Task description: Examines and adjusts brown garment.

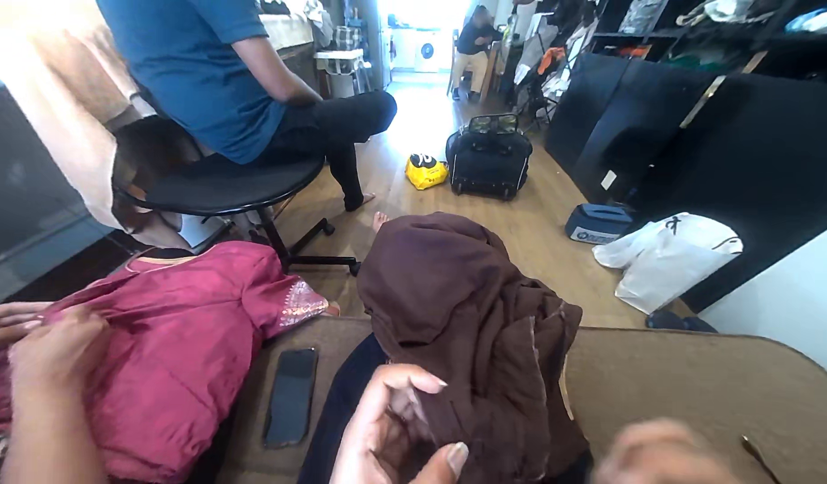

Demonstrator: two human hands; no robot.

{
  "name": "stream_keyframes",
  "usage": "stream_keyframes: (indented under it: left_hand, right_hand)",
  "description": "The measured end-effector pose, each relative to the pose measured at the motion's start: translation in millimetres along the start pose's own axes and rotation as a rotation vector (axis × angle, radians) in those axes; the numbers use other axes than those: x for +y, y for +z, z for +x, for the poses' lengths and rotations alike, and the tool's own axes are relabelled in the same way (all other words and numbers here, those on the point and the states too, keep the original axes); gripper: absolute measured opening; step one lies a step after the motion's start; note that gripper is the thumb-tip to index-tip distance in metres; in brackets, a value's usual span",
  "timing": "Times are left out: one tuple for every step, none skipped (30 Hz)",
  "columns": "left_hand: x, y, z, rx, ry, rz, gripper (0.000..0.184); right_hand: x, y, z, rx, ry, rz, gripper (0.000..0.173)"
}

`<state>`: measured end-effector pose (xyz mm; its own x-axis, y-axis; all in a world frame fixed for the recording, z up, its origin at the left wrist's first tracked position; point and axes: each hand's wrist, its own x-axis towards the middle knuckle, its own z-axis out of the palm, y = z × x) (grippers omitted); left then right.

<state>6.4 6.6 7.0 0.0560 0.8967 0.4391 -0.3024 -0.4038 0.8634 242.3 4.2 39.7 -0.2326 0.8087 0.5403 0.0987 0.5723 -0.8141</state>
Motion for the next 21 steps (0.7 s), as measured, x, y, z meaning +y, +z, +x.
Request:
stream_keyframes:
  left_hand:
    - [-0.1, 0.3, -0.5, -0.009, -0.003, -0.018, 0.048]
    - [0.2, 0.3, -1.0, -0.012, -0.006, -0.036, 0.043]
    - [0.4, 0.4, -1.6, -0.004, -0.008, -0.053, 0.038]
    - [0.3, 0.4, -2.3, 0.012, -0.008, -0.058, 0.032]
    - [0.3, 0.2, -3.3, 0.029, -0.008, -0.048, 0.029]
    - [-0.1, -0.1, -4.3, 0.041, -0.007, -0.043, 0.028]
    - [-0.8, -0.2, -4.8, 0.046, -0.007, -0.047, 0.029]
    - [-1.6, -0.1, -5.1, 0.049, -0.006, -0.052, 0.030]
    - [-2.5, 0.3, -5.3, 0.055, -0.002, -0.049, 0.031]
    - [-3.4, 0.8, -5.5, 0.066, 0.004, -0.037, 0.031]
    - [-4.2, 1.6, -6.0, 0.079, 0.011, -0.028, 0.030]
    - [-4.8, 2.6, -6.4, 0.095, 0.017, -0.026, 0.030]
    - [-5.0, 3.4, -6.7, 0.106, 0.018, -0.028, 0.031]
    - [-5.0, 3.6, -6.9, 0.110, 0.017, -0.029, 0.031]
    - [-4.8, 3.5, -6.6, 0.106, 0.015, -0.030, 0.031]
    - [-4.4, 3.2, -6.0, 0.099, 0.014, -0.026, 0.031]
    - [-4.0, 2.8, -5.9, 0.091, 0.010, -0.020, 0.031]
    - [-3.9, 2.7, -6.1, 0.087, 0.006, -0.011, 0.031]
    - [-3.9, 2.7, -6.2, 0.085, 0.004, -0.004, 0.031]
    - [-3.9, 2.7, -6.3, 0.087, 0.001, 0.002, 0.031]
    - [-3.8, 2.6, -6.6, 0.086, -0.003, 0.004, 0.031]
  right_hand:
    - [5.6, 19.3, -2.1, -0.049, -0.001, 0.043, 0.010]
    - [9.3, 34.7, -3.4, -0.078, -0.005, 0.065, 0.011]
    - [11.7, 46.0, -4.0, -0.088, -0.015, 0.077, 0.012]
    - [13.2, 53.8, -3.9, -0.086, -0.026, 0.076, 0.013]
    - [14.2, 59.0, -4.0, -0.073, -0.035, 0.062, 0.013]
    - [14.9, 62.2, -4.2, -0.051, -0.040, 0.042, 0.013]
    - [15.7, 64.1, -4.1, -0.030, -0.040, 0.022, 0.013]
    - [16.6, 65.2, -3.9, -0.012, -0.035, -0.001, 0.013]
    - [17.9, 66.2, -3.7, 0.003, -0.029, -0.016, 0.013]
    - [19.4, 67.1, -3.8, 0.016, -0.021, -0.020, 0.012]
    - [21.0, 67.6, -4.0, 0.024, -0.015, -0.016, 0.012]
    - [22.3, 67.9, -4.3, 0.027, -0.009, -0.010, 0.011]
    - [23.0, 68.0, -4.3, 0.031, -0.003, -0.004, 0.010]
    - [23.4, 68.0, -4.3, 0.033, 0.003, -0.001, 0.010]
    - [23.9, 68.0, -4.1, 0.035, 0.009, 0.003, 0.009]
    - [24.5, 68.0, -3.8, 0.036, 0.013, 0.006, 0.009]
    - [25.0, 68.0, -3.9, 0.036, 0.016, 0.010, 0.009]
    - [25.4, 67.9, -4.3, 0.035, 0.021, 0.011, 0.009]
    - [25.9, 67.6, -4.6, 0.032, 0.023, 0.012, 0.009]
    - [26.1, 67.2, -4.8, 0.029, 0.026, 0.015, 0.010]
    - [26.3, 66.7, -5.2, 0.025, 0.029, 0.022, 0.010]
